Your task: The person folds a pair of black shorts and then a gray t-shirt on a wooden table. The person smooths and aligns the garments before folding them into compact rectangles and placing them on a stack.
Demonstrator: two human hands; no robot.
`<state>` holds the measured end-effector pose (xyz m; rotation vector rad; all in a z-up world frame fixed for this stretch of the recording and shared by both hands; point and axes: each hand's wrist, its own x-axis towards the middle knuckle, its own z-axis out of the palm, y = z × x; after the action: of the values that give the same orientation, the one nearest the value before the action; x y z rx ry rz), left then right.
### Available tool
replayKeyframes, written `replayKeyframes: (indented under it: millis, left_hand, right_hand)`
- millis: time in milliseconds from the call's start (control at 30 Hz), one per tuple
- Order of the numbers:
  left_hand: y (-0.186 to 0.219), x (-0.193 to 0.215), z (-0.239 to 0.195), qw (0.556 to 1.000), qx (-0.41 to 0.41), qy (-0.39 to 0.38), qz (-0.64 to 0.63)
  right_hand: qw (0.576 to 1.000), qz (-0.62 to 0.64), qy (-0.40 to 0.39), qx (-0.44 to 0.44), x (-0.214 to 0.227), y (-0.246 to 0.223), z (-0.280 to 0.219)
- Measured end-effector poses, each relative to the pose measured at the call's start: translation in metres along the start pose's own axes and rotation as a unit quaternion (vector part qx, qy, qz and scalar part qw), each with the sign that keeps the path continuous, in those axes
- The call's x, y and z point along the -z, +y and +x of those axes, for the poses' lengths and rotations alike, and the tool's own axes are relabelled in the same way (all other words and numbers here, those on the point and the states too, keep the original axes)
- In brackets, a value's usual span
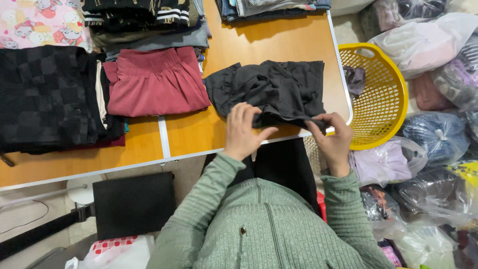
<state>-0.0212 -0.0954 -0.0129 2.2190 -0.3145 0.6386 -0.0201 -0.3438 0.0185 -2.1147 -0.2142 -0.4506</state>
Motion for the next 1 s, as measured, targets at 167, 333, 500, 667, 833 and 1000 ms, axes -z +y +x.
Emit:
replayKeyframes:
  millis: [167,333,500,667,833,1000]
  left_hand:
    - [0.003,-0.02,0.018,0.996,0.036,0.007,0.084]
    - [-0.014,0.004,0.032,0.988,0.116,-0.077,0.063]
    - [-0.01,0.055,0.038,0.975,0.128,-0.179,0.009]
    - [-0.015,0.097,0.025,0.98,0.084,-0.179,-0.011]
    - [-0.027,0.108,0.012,0.935,0.093,-0.343,-0.009]
    - [0.005,0.068,-0.002,0.964,-0.044,-0.206,-0.162]
  right_hand:
    - [0.999,0.03,0.015,0.037,0.003,-0.021,-0.01]
    - [0.996,-0.058,0.028,0.062,0.016,-0.019,0.004]
    - [0.993,-0.088,-0.08,0.008,0.006,-0.014,0.009]
    - [0.995,-0.047,-0.089,0.014,0.002,-0.013,0.003]
    - [0.976,0.009,-0.216,0.021,0.006,-0.019,0.0]
    - [0.964,-0.03,-0.259,-0.045,-0.012,-0.043,-0.009]
